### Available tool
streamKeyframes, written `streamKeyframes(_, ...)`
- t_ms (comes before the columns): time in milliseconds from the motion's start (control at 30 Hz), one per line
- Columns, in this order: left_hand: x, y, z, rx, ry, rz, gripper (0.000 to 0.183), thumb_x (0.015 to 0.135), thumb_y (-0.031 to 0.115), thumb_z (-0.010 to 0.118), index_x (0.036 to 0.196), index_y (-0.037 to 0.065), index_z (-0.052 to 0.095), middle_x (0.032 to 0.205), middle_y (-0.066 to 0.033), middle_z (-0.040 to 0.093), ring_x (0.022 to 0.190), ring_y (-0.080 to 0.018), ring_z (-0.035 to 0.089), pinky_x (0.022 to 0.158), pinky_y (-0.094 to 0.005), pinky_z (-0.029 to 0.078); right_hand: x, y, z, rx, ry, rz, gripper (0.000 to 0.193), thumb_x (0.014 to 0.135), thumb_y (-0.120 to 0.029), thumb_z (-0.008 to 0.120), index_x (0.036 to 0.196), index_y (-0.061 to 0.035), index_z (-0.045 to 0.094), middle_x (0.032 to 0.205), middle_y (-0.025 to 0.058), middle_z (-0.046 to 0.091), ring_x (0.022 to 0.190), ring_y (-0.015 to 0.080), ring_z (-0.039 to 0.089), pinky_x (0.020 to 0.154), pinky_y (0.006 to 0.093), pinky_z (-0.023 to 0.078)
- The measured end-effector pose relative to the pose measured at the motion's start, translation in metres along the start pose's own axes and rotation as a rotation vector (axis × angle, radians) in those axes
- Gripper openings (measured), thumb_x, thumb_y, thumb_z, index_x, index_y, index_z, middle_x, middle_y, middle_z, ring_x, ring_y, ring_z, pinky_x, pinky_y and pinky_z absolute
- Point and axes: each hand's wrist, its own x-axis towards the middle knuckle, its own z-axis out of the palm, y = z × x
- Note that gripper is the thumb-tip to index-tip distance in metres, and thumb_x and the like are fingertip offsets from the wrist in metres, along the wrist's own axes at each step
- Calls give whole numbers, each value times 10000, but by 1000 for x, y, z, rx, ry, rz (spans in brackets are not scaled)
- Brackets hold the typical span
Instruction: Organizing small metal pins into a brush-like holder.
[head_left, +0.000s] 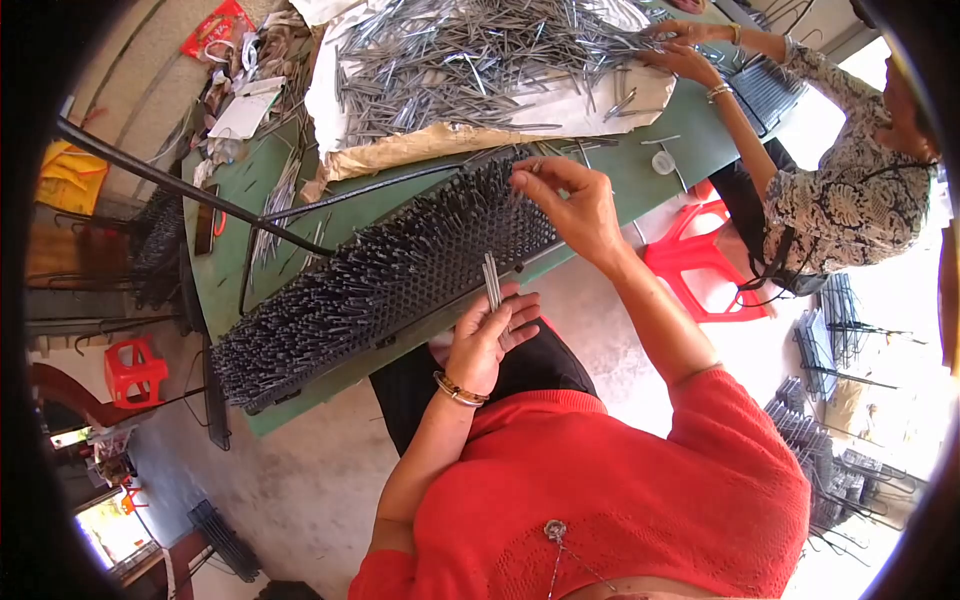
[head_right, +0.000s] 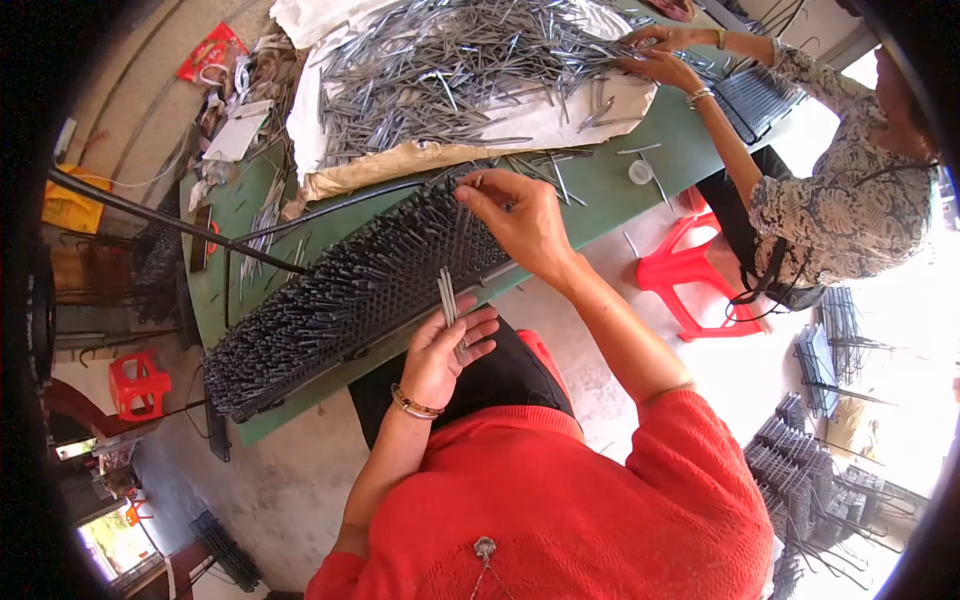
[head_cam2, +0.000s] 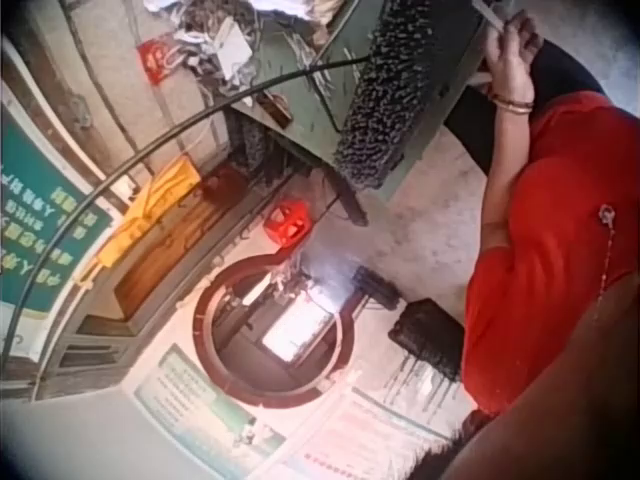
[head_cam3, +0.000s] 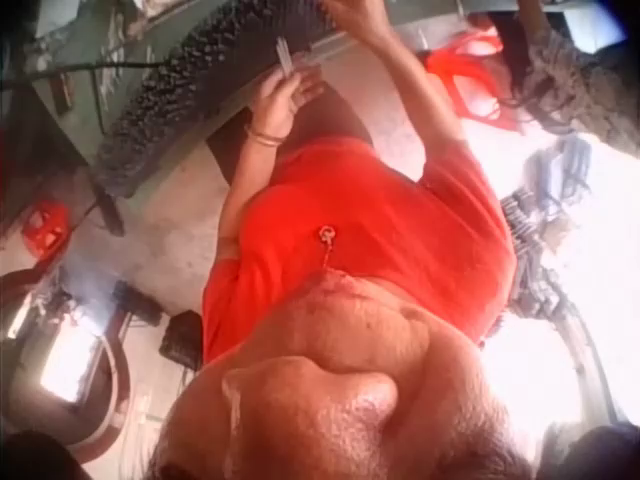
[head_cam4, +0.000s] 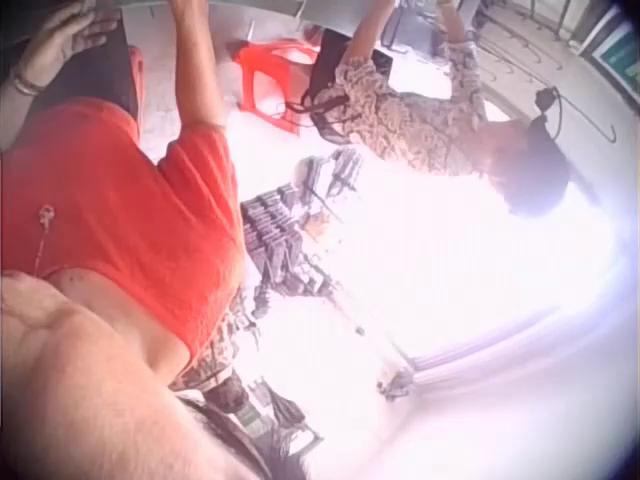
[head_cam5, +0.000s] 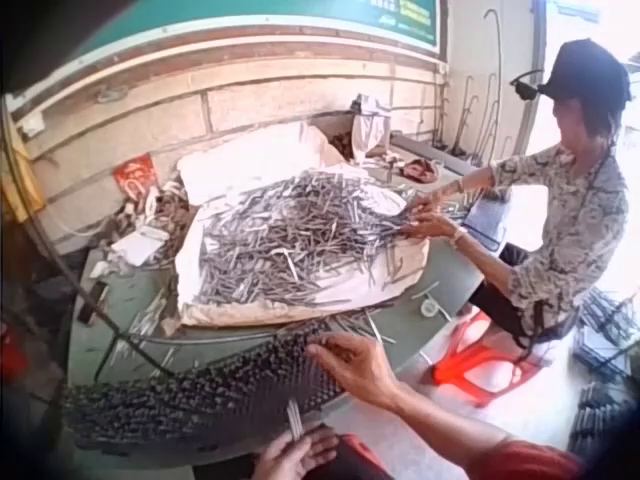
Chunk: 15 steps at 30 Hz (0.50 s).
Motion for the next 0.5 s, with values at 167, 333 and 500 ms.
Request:
streamKeyframes(167, -2, 3, 4, -5, 0, -28, 303, 964, 133, 473, 1243, 17, 480, 1141, -161, 603, 1020, -216, 612, 854, -341, 521, 13, 21, 12, -63, 26, -216, 171, 825, -114, 695, 967, -20, 681, 774, 40, 664, 680, 77, 565, 628, 239, 460)
streamKeyframes(333, -3, 1, -1, 14, 8, -41, 333, 944, 117, 488, 1258, 9, 468, 1154, -185, 599, 1040, -246, 610, 861, -352, 519, 16, 20, 13, -125, -1, -331, 162, 815, -96, 693, 961, -26, 680, 775, 72, 660, 675, 116, 595, 634, 249, 471)
streamKeyframes(500, -2, 2, 0, 13, 0, -45, 331, 943, 114, 485, 1255, 3, 469, 1153, -185, 599, 1036, -244, 612, 861, -349, 519, 20, 38, 14, -216, -64, -497, 188, 797, -81, 697, 980, -41, 678, 880, 96, 677, 773, 205, 636, 704, 308, 500)
